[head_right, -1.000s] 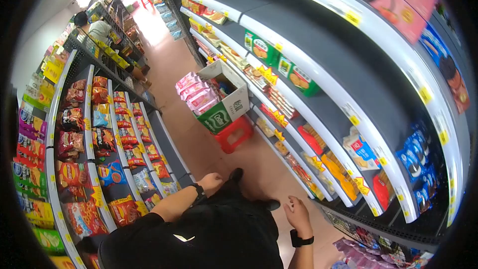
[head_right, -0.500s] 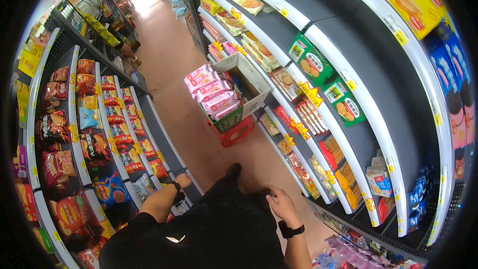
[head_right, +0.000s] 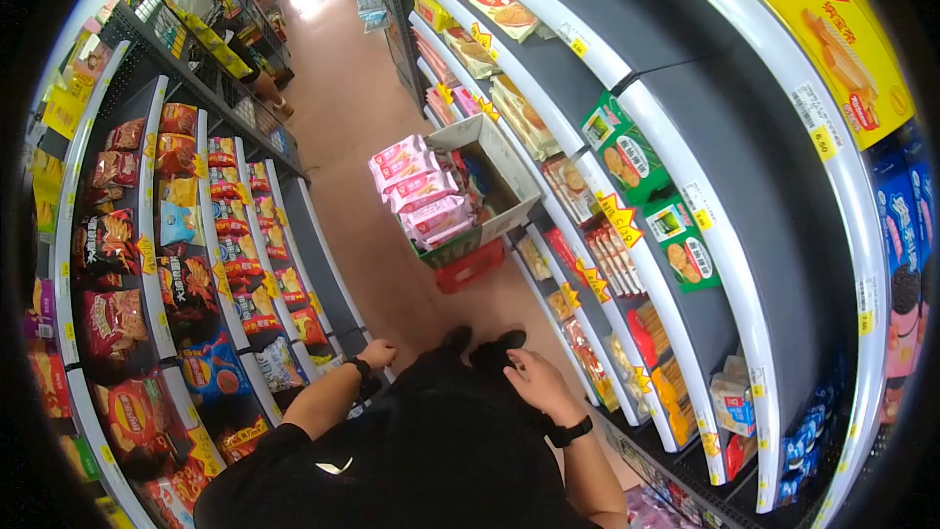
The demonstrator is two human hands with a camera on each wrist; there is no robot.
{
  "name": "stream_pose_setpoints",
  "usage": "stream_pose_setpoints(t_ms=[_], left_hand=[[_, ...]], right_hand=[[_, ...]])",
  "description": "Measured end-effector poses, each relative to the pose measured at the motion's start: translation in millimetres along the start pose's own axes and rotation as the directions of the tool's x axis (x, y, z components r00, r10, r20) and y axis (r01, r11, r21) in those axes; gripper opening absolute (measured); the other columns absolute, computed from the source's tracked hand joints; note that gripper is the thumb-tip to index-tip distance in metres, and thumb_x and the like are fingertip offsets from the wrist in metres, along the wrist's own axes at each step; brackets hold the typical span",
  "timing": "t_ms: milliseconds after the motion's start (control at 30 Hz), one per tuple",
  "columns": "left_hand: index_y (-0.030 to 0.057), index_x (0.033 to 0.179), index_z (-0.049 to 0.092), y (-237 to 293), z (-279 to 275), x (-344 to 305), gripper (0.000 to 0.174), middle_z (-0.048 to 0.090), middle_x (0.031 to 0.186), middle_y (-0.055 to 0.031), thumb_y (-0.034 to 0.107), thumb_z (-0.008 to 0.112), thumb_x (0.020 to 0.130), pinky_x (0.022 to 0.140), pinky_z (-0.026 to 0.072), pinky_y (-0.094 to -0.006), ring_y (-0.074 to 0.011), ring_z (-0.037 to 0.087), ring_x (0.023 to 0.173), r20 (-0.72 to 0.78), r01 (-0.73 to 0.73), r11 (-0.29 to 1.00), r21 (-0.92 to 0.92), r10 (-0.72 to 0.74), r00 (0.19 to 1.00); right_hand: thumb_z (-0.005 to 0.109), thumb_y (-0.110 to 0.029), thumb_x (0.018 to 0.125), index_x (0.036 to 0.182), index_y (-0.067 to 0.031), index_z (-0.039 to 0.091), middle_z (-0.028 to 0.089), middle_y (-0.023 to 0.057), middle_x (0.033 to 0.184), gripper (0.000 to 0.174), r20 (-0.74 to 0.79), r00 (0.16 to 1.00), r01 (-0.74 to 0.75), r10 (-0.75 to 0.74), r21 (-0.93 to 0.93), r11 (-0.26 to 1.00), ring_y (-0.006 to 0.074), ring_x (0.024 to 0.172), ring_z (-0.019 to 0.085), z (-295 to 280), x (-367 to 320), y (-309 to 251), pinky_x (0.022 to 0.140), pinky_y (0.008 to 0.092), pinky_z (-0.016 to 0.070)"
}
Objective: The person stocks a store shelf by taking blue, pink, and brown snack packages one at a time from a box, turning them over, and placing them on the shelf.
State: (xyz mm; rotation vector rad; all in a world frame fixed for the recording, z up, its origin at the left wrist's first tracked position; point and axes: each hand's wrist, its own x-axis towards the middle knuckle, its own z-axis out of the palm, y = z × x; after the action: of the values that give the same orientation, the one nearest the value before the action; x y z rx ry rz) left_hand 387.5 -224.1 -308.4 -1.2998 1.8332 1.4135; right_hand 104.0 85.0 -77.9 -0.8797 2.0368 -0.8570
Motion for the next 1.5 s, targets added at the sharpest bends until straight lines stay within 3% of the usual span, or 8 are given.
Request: stream_pose_setpoints(t_ms=[267, 433, 767, 833, 1167, 1300, 1367, 1500], left_hand=[[-0.0042, 0.104, 0.075, 43, 2, -12, 0.034, 0.068, 0.069, -0.0117, 0.023, 0.061, 0.089, 0.053, 0.0518, -0.0360, -0.0216, 0.065, 0.055, -0.040, 0.095, 0.995, 0.039, -0.093, 0.995], [-0.0041, 0.103, 0.074, 90, 0, 3, 0.028, 0.071, 0.079, -0.0144, 0.018, 0.061, 0.091, 0.060, 0.0539, -0.0345, -0.0207, 0.069, 0.067, -0.190, -0.121, 0.962, -0.244, 0.075, 0.979], [-0.0027, 0.119, 0.058, 204, -56, 28, 0.032, 0.070, 0.095, -0.0166, 0.013, 0.067, 0.093, 0.077, 0.0565, -0.0392, -0.0286, 0.071, 0.083, -0.485, -0.518, 0.792, -0.324, 0.332, 0.809], [-0.0005, 0.127, 0.050, 214, -68, 37, 0.043, 0.069, 0.096, -0.0160, 0.013, 0.069, 0.091, 0.075, 0.0560, -0.0388, -0.0278, 0.071, 0.081, -0.566, -0.580, 0.803, -0.135, 0.417, 0.711], [-0.0013, 0.131, 0.052, 242, -108, 23, 0.050, 0.066, 0.083, -0.0092, 0.014, 0.075, 0.090, 0.070, 0.0541, -0.0336, -0.0177, 0.065, 0.074, -0.394, -0.556, 0.829, -0.064, 0.491, 0.777], [0.0023, 0.121, 0.060, 239, -114, 27, 0.037, 0.067, 0.080, -0.0107, 0.017, 0.074, 0.090, 0.068, 0.0539, -0.0386, -0.0246, 0.068, 0.072, -0.428, -0.621, 0.778, -0.094, 0.531, 0.731], [0.0013, 0.109, 0.064, 235, -117, 29, 0.025, 0.067, 0.081, -0.0117, 0.017, 0.073, 0.091, 0.067, 0.0534, -0.0393, -0.0256, 0.068, 0.071, -0.384, -0.595, 0.793, -0.126, 0.514, 0.767], [0.0001, 0.099, 0.064, 238, -121, 29, 0.021, 0.066, 0.083, -0.0154, 0.018, 0.072, 0.092, 0.069, 0.0530, -0.0410, -0.0296, 0.067, 0.074, -0.398, -0.633, 0.774, -0.029, 0.572, 0.717]], right_hand=[[0.068, -0.024, 0.096, 0.130, -0.0030, 0.063, 0.069, 0.0206, 0.119, 0.040, 0.053, 0.998, 0.022, -0.024, 0.028, 0.999, 0.0349, 0.109, 0.068, -54, 29, 32, 0.092, 0.0415, 0.0553], [0.068, -0.023, 0.097, 0.130, -0.0034, 0.062, 0.069, 0.0204, 0.119, 0.039, 0.046, 0.996, 0.079, -0.080, 0.028, 0.997, 0.0348, 0.107, 0.068, -68, 52, 43, 0.089, 0.0411, 0.0553], [0.067, -0.024, 0.098, 0.131, -0.0022, 0.061, 0.068, 0.0197, 0.120, 0.040, 0.040, 0.996, 0.075, -0.076, 0.030, 0.997, 0.0327, 0.105, 0.068, -51, 100, -1, 0.090, 0.0413, 0.0547], [0.068, -0.022, 0.097, 0.134, -0.0018, 0.058, 0.065, 0.0201, 0.125, 0.044, 0.004, 0.998, 0.058, -0.058, 0.035, 0.998, 0.0327, 0.106, 0.068, -45, 116, -11, 0.090, 0.0407, 0.0549], [0.069, -0.017, 0.094, 0.150, -0.0042, 0.042, 0.061, 0.0227, 0.131, 0.063, -0.179, 0.981, 0.090, -0.080, 0.048, 0.995, 0.0320, 0.101, 0.068, 2, 226, -46, 0.088, 0.0396, 0.0558], [0.067, -0.015, 0.097, 0.156, -0.0058, 0.038, 0.048, 0.0196, 0.152, 0.066, -0.168, 0.981, -0.068, 0.096, 0.164, 0.984, 0.0236, 0.115, 0.063, 18, 271, -45, 0.091, 0.0340, 0.0536], [0.066, -0.012, 0.094, 0.152, -0.0053, 0.041, 0.060, 0.0231, 0.136, 0.064, -0.395, 0.906, 0.149, -0.150, -0.033, 0.988, 0.0383, 0.111, 0.065, 33, 293, -26, 0.093, 0.0434, 0.0538], [0.064, -0.009, 0.093, 0.149, -0.0070, 0.047, 0.061, 0.0222, 0.136, 0.058, -0.408, 0.884, 0.217, -0.226, -0.070, 0.974, 0.0387, 0.115, 0.065, 31, 313, -33, 0.096, 0.0441, 0.0524]])
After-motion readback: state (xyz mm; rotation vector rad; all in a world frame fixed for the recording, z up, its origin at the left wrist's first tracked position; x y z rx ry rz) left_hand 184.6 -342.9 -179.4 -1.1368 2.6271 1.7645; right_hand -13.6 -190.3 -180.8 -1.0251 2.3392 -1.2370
